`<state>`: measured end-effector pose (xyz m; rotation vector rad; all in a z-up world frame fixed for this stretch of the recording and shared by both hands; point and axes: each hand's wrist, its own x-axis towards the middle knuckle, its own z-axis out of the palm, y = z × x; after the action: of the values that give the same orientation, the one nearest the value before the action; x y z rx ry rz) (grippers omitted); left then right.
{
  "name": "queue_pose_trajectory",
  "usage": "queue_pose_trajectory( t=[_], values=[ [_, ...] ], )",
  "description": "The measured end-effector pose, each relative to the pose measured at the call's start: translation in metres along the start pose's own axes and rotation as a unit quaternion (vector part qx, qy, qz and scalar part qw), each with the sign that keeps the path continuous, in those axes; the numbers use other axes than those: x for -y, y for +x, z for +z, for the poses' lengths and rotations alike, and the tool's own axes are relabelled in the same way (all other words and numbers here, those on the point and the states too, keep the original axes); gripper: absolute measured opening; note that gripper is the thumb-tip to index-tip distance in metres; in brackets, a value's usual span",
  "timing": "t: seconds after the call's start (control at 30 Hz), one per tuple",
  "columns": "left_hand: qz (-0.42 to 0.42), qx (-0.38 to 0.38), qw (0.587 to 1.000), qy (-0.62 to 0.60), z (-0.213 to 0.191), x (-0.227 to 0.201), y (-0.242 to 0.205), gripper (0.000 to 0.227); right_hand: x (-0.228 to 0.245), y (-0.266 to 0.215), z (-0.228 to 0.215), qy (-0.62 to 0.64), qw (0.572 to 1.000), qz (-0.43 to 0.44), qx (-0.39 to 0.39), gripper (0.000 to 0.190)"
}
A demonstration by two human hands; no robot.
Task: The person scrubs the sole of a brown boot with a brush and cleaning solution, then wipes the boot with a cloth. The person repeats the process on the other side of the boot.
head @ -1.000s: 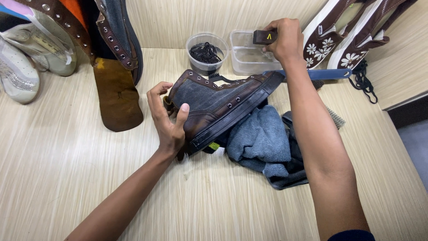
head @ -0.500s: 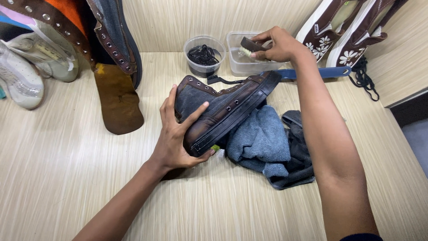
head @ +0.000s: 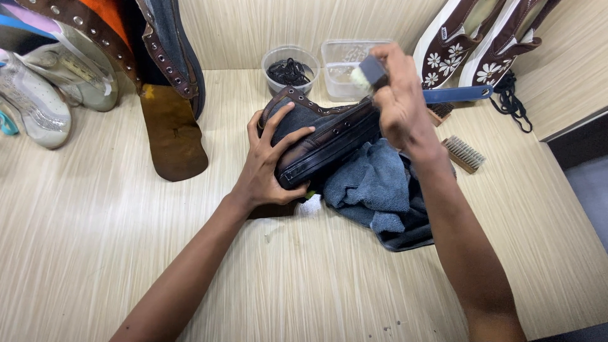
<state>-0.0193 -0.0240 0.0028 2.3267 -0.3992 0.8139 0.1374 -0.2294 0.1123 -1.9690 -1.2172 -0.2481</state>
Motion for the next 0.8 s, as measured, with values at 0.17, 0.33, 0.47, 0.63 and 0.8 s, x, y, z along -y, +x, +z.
queue_pose_trajectory(
  t=[0.17, 0.33, 0.47, 0.63, 0.8],
  values=[
    [-0.019, -0.035, 0.999, 0.024, 0.008, 0.004, -0.004, 0.093, 0.008, -0.051, 0.047, -0.191, 0.975, -0.114, 0.01, 0.056],
    [-0.013, -0.035, 0.999, 0.028, 0.008, -0.001, -0.002, 0.088, -0.003, -0.059, 0.054, -0.177, 0.969, -0.17, -0.018, 0.038],
    [-0.042, -0.045, 0.998, 0.02, 0.02, -0.006, -0.005, 0.083, -0.015, -0.045, 0.043, -0.287, 0.945, -0.106, -0.114, 0.032],
    [-0.043, -0.031, 0.998, 0.03, 0.017, -0.005, -0.004, 0.087, 0.004, -0.059, 0.059, -0.136, 0.983, -0.116, -0.041, 0.039],
    [-0.073, -0.046, 0.996, 0.03, 0.025, -0.016, -0.001, 0.084, -0.038, -0.046, 0.026, -0.289, 0.95, -0.058, -0.101, 0.035]
  ],
)
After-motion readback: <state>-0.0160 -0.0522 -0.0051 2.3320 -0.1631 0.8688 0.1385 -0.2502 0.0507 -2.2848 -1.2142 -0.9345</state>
